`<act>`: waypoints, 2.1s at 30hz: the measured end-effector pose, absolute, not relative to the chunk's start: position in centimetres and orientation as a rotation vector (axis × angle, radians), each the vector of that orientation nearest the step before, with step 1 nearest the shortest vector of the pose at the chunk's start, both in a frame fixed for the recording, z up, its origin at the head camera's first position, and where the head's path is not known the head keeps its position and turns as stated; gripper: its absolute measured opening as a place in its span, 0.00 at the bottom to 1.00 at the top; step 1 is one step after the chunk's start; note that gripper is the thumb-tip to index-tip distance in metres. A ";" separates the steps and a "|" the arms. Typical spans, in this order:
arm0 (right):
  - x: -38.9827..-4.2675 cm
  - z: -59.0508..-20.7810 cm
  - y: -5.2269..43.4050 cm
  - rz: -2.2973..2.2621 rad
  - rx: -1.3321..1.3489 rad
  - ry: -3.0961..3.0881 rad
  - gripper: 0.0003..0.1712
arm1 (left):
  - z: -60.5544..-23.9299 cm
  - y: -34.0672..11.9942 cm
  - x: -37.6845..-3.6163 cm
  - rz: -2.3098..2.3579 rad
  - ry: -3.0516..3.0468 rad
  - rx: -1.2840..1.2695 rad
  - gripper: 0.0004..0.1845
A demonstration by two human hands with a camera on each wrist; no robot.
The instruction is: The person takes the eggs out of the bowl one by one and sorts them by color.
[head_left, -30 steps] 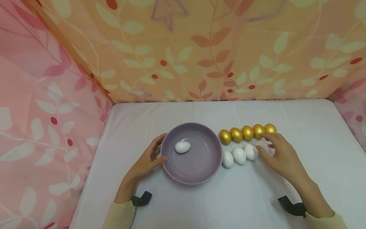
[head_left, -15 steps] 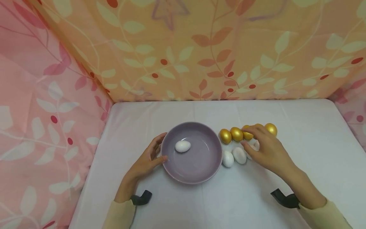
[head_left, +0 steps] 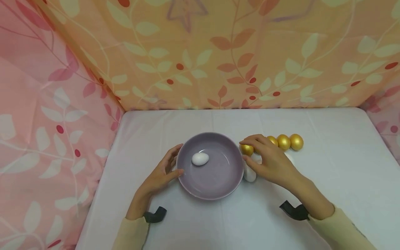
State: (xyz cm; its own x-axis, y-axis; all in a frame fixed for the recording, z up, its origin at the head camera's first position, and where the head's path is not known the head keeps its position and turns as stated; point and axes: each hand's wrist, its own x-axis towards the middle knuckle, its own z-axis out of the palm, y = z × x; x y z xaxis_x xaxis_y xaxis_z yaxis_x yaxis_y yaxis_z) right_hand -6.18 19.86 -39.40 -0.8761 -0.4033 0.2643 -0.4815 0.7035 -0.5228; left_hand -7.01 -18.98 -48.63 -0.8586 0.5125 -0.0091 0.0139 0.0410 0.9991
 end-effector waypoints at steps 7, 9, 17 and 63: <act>-7.1 -38.8 17.9 0.944 0.847 -2.776 0.24 | -48.7 -19.1 -7.1 1.866 1.972 0.534 0.45; -7.4 -38.6 17.3 0.922 0.884 -2.780 0.23 | -48.7 -19.0 -7.1 1.862 1.974 0.530 0.45; -8.8 -37.7 15.1 0.935 1.026 -2.787 0.20 | -48.5 -19.0 -7.0 1.858 1.985 0.525 0.45; -12.7 -40.6 5.9 0.471 1.608 -3.065 0.25 | -48.5 -19.7 -6.1 1.857 1.971 0.512 0.44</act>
